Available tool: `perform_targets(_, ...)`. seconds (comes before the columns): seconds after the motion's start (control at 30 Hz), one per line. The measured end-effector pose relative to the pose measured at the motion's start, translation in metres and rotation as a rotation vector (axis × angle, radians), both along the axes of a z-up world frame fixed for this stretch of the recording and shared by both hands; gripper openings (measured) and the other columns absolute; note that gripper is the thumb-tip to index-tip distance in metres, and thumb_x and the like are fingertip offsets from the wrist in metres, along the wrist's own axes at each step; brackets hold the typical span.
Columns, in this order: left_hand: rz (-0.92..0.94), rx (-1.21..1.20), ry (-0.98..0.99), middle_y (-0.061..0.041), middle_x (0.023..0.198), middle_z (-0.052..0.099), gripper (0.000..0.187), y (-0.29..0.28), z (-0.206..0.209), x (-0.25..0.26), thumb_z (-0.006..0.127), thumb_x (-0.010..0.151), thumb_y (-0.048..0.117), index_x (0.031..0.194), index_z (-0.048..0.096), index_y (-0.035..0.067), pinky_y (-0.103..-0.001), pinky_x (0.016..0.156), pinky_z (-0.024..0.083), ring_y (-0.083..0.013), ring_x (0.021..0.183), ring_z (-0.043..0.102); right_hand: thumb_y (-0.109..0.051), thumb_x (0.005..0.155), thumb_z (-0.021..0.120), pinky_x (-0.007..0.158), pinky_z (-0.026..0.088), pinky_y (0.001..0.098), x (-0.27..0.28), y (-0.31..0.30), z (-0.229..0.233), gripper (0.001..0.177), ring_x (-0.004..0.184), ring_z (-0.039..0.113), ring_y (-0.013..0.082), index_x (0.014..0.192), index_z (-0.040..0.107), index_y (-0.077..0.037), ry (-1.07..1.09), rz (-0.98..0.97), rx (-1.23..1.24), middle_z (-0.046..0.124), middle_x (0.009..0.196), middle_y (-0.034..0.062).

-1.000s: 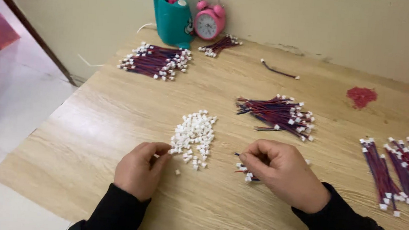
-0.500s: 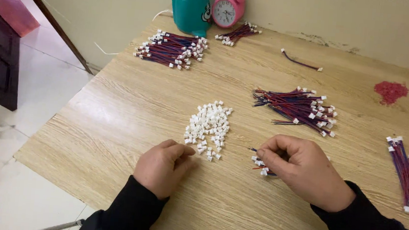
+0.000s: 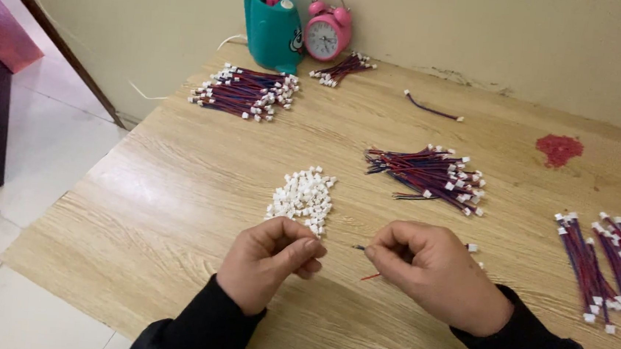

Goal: Assembling small electrical wire connectors by hand at a desk.

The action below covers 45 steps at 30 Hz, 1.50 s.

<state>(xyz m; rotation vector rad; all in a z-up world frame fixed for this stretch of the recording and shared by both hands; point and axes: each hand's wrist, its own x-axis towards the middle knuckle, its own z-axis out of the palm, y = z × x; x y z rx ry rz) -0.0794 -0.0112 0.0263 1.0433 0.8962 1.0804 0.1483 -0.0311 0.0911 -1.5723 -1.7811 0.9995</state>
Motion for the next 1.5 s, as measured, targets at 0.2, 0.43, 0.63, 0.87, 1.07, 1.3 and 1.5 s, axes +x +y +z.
perform_targets(0.2,-0.104,-0.124,-0.299,-0.015,0.08,0.065,0.021,0.002,-0.02,0.032,0.059,0.093,0.017,0.101,0.065,-0.002,-0.035,0.062,0.059,-0.0204,0.065,0.063,-0.02,0.086,0.07,0.054,0.039,0.0253,0.001,-0.004,0.011,0.02,0.055,0.045,0.0071,0.068,0.069,-0.01,0.05,0.023,0.008,0.055,0.058,-0.0049)
perform_targets(0.43,-0.128,-0.143,-0.293,-0.014,0.08,0.067,0.021,-0.002,-0.025,0.041,0.058,0.094,0.015,0.104,0.066,-0.001,-0.035,0.066,0.06,-0.0184,0.066,0.065,-0.023,0.084,0.069,0.054,0.042,0.0263,0.001,-0.001,0.007,0.02,0.054,0.05,0.0061,0.066,0.068,-0.014,-0.073,0.073,0.074,0.059,0.056,-0.0059)
perform_targets(0.63,-0.12,-0.135,-0.286,-0.013,0.078,0.067,0.022,-0.004,-0.021,0.042,0.059,0.093,0.016,0.102,0.067,-0.002,-0.033,0.065,0.059,-0.0179,0.065,0.064,-0.017,0.083,0.068,0.053,0.04,0.0256,-0.001,-0.001,0.007,0.019,0.053,0.047,0.0065,0.065,0.066,-0.012,-0.051,0.056,0.051,0.057,0.056,-0.005)
perform_targets(0.87,-0.112,-0.1,-0.254,-0.012,0.074,0.066,0.02,-0.004,-0.02,0.043,0.06,0.093,0.014,0.101,0.067,-0.002,-0.033,0.064,0.06,-0.0183,0.064,0.064,-0.017,0.083,0.069,0.052,0.038,0.0265,-0.001,-0.002,0.007,0.02,0.053,0.043,0.0064,0.064,0.065,-0.012,-0.04,0.05,0.027,0.052,0.055,-0.005)
perform_targets(1.07,-0.107,-0.041,-0.194,-0.011,0.077,0.067,0.02,-0.008,-0.01,0.042,0.06,0.093,0.013,0.102,0.069,-0.002,-0.032,0.065,0.06,-0.0167,0.065,0.064,-0.017,0.081,0.069,0.051,0.038,0.0263,0.0,0.0,0.002,0.019,0.053,0.044,0.0065,0.063,0.065,-0.012,-0.054,0.038,0.055,0.053,0.054,-0.0051)
perform_targets(1.3,-0.101,-0.011,-0.143,-0.011,0.082,0.07,0.023,-0.011,-0.014,0.039,0.063,0.089,0.006,0.11,0.069,-0.001,-0.03,0.072,0.06,-0.017,0.071,0.067,-0.018,0.076,0.067,0.053,0.041,0.0266,0.0,-0.002,0.007,0.013,0.053,0.051,0.0073,0.064,0.064,-0.017,-0.195,0.084,0.174,0.059,0.056,-0.0059)
perform_targets(1.5,-0.086,0.086,-0.049,-0.01,0.078,0.069,0.019,-0.011,-0.014,0.04,0.064,0.089,0.005,0.106,0.07,0.0,-0.026,0.069,0.055,-0.0152,0.07,0.065,-0.017,0.076,0.067,0.053,0.042,0.029,0.0,-0.003,0.003,0.013,0.053,0.055,0.0105,0.065,0.061,-0.018,-0.272,0.149,0.347,0.061,0.057,-0.0048)
